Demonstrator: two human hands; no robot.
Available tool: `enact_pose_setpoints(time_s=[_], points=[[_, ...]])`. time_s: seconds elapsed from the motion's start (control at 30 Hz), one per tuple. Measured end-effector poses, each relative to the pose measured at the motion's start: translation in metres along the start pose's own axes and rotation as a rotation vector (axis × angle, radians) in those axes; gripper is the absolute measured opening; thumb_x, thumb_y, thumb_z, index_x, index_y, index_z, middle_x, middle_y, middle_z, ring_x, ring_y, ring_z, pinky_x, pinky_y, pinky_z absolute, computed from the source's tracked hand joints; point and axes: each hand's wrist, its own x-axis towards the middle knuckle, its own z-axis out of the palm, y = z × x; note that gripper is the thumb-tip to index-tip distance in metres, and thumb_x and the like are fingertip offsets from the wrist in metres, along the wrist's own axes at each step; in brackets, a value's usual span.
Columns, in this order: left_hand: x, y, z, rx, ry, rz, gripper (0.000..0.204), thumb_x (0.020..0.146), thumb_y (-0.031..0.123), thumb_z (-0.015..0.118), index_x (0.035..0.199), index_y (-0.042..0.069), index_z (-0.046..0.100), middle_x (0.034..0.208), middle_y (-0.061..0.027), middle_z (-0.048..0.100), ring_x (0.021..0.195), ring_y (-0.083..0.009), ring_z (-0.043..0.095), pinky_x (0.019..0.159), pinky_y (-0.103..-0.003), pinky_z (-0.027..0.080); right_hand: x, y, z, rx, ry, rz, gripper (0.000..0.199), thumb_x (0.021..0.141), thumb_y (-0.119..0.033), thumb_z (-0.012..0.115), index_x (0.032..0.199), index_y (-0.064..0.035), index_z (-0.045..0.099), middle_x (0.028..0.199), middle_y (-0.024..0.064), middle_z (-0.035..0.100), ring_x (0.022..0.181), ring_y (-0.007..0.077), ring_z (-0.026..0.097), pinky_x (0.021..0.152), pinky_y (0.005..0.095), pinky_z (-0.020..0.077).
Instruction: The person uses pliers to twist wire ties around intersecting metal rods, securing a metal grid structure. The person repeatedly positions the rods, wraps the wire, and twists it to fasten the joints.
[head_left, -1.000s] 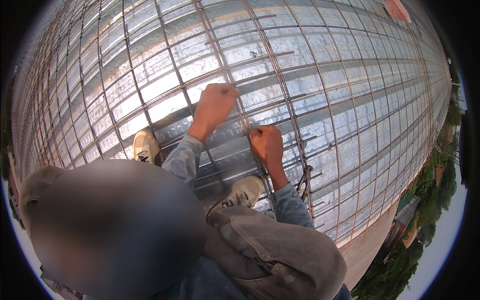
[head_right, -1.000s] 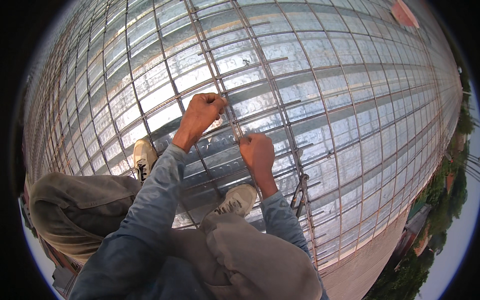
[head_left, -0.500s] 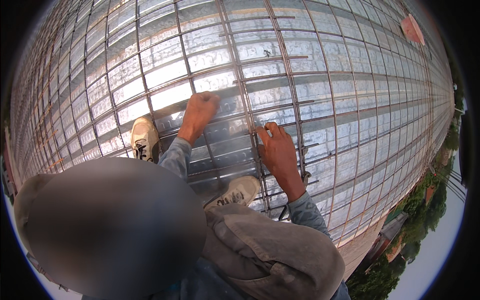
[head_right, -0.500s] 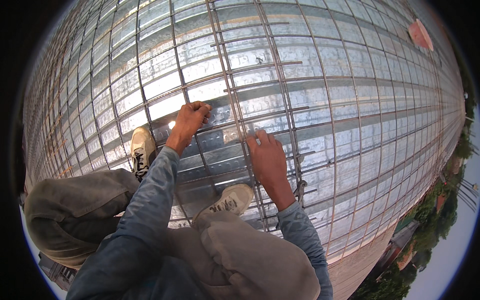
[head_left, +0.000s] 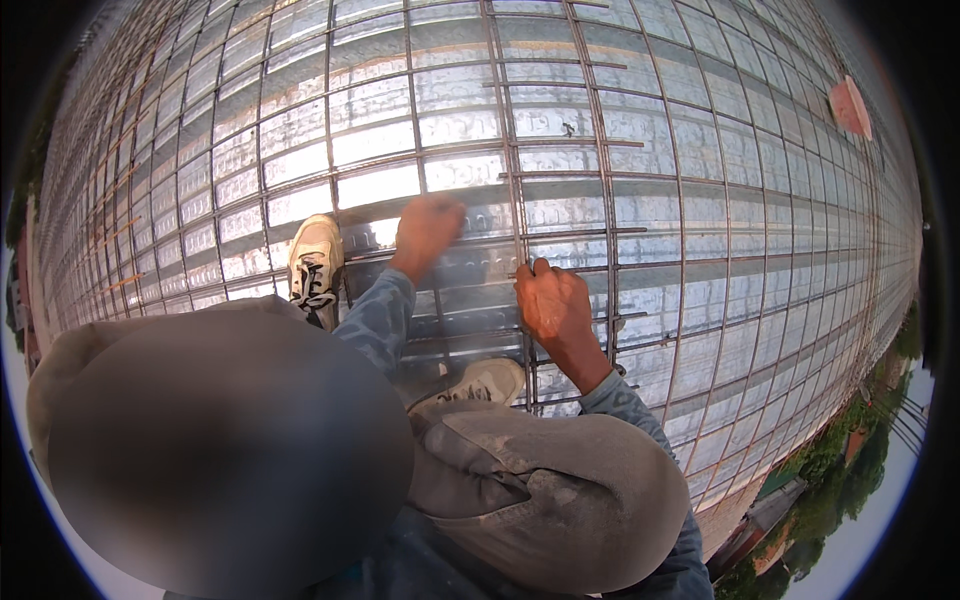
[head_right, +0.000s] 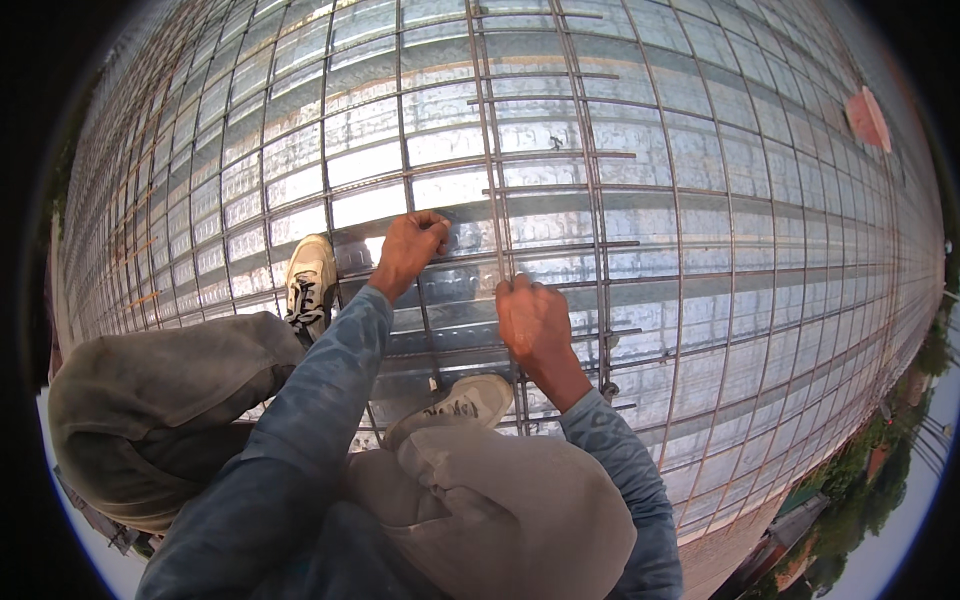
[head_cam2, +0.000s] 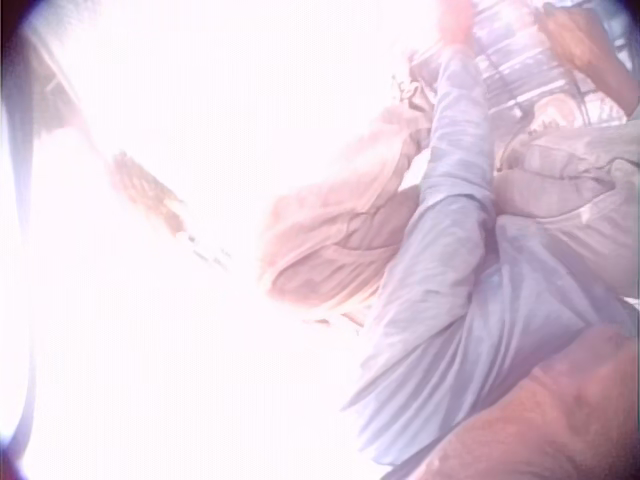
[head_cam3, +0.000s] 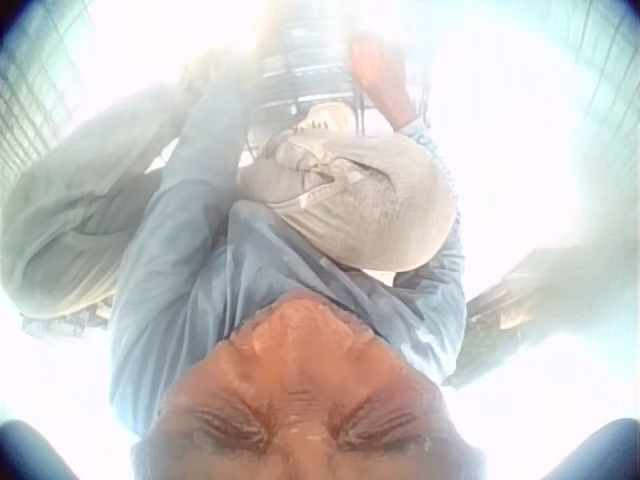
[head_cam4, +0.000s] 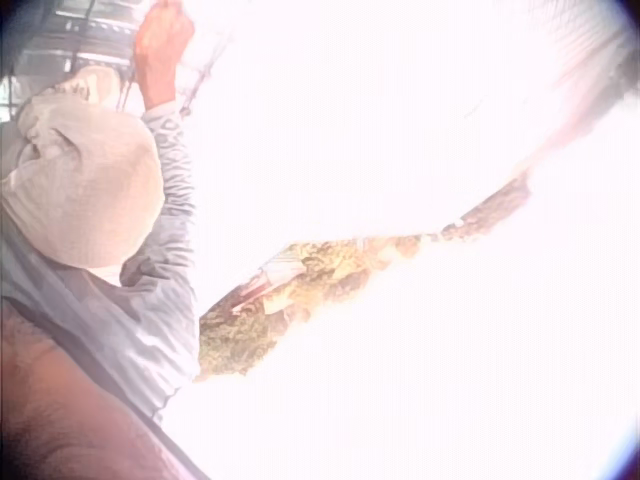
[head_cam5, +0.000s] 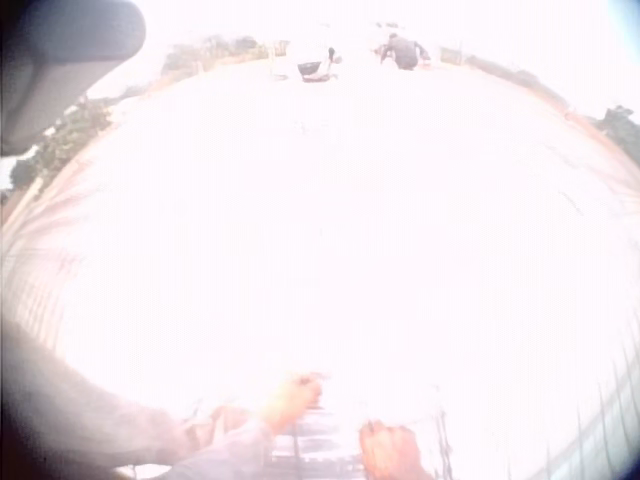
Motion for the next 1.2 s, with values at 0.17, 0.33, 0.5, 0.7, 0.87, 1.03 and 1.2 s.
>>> enact_pose_setpoints(time_s=[0.17, 0.33, 0.5, 0.7, 0.87, 1.03, 1.2], points=[[-0.011, 0.029, -0.003, 0.083, 0.022, -0.04, 0.025, 0.096, 0.023, 0.066, 0.092, 0.001, 0.076, 0.08, -0.0067, 0.075, 0.074, -0.0145, 0.072, 0.073, -0.03, 0.055, 0.0, 0.004, 0.014, 0.101, 0.027, 0.177, 0.01, 0.087, -0.011, 0.064, 0.086, -0.0022, 0.069, 0.08, 0.0192, 0.071, 0.069, 0.037, 0.071, 0.066, 0.0464, 0.0562], [-0.002, 0.017, -0.002, 0.04, 0.028, -0.106, 0.028, 0.095, 0.029, 0.067, 0.104, 0.004, 0.076, 0.08, -0.0042, 0.077, 0.073, -0.0126, 0.073, 0.074, -0.031, 0.057, -0.005, 0.006, 0.037, 0.73, 0.149, 0.598, 0.017, 0.091, -0.009, 0.065, 0.082, 0.0046, 0.07, 0.071, 0.0148, 0.07, 0.055, 0.0212, 0.066, 0.054, 0.0308, 0.0521], [0.003, 0.006, 0.002, 0.219, 0.176, -0.224, 0.029, 0.094, 0.031, 0.063, 0.108, 0.01, 0.078, 0.092, -0.0066, 0.078, 0.087, -0.0213, 0.073, 0.084, -0.038, 0.057, 0.003, -0.02, 0.04, 1.525, 0.316, 1.131, 0.011, 0.092, -0.004, 0.066, 0.087, 0.0055, 0.067, 0.071, 0.0086, 0.066, 0.054, 0.0142, 0.062, 0.05, 0.0263, 0.0524], [0.003, 0.017, 0.012, -0.131, 0.09, -0.226, 0.033, 0.091, 0.033, 0.066, 0.108, 0.008, 0.078, 0.106, -0.0116, 0.079, 0.097, -0.0301, 0.075, 0.086, -0.043, 0.057, 0.001, -0.007, 0.048, 2.029, 0.57, 1.442, 0.008, 0.092, -0.006, 0.067, 0.095, 0.0014, 0.065, 0.078, 0.0115, 0.069, 0.064, 0.0197, 0.066, 0.056, 0.0297, 0.055], [-0.064, 0.025, 0.058, -0.434, 0.433, -0.048, 0.024, 0.099, 0.021, 0.061, 0.1, 0.0, 0.073, 0.083, -0.0113, 0.072, 0.076, -0.0207, 0.067, 0.073, -0.036, 0.052, -0.051, -0.021, 0.02, 1.727, 0.581, 1.288, 0.027, 0.094, -0.012, 0.071, 0.113, 0.0047, 0.064, 0.103, 0.0159, 0.073, 0.083, 0.0231, 0.07, 0.075, 0.0357, 0.0595], [-0.134, 0.052, 0.083, -0.705, -0.2, -0.5, 0.033, 0.106, 0.031, 0.055, 0.102, 0.0, 0.067, 0.084, -0.0059, 0.07, 0.072, -0.0139, 0.063, 0.065, -0.031, 0.049, -0.184, -0.015, 0.017, 0.113, 0.576, 1.326, 0.066, 0.093, -0.027, 0.076, 0.142, 0.0066, 0.048, 0.13, 0.0266, 0.06, 0.116, 0.0367, 0.061, 0.099, 0.0435, 0.0502], [-0.153, 0.053, 0.091, -1.107, -0.433, -0.897, 0.051, 0.109, 0.043, 0.044, 0.136, 0.0, 0.054, 0.128, -0.0123, 0.066, 0.117, -0.0254, 0.063, 0.098, -0.042, 0.05, -0.253, -0.028, 0.068, 0.341, 0.28, 1.402, 0.087, 0.086, -0.037, 0.083, 0.151, 0.0041, 0.04, 0.143, 0.0324, 0.045, 0.13, 0.0461, 0.048, 0.106, 0.0492, 0.046]])
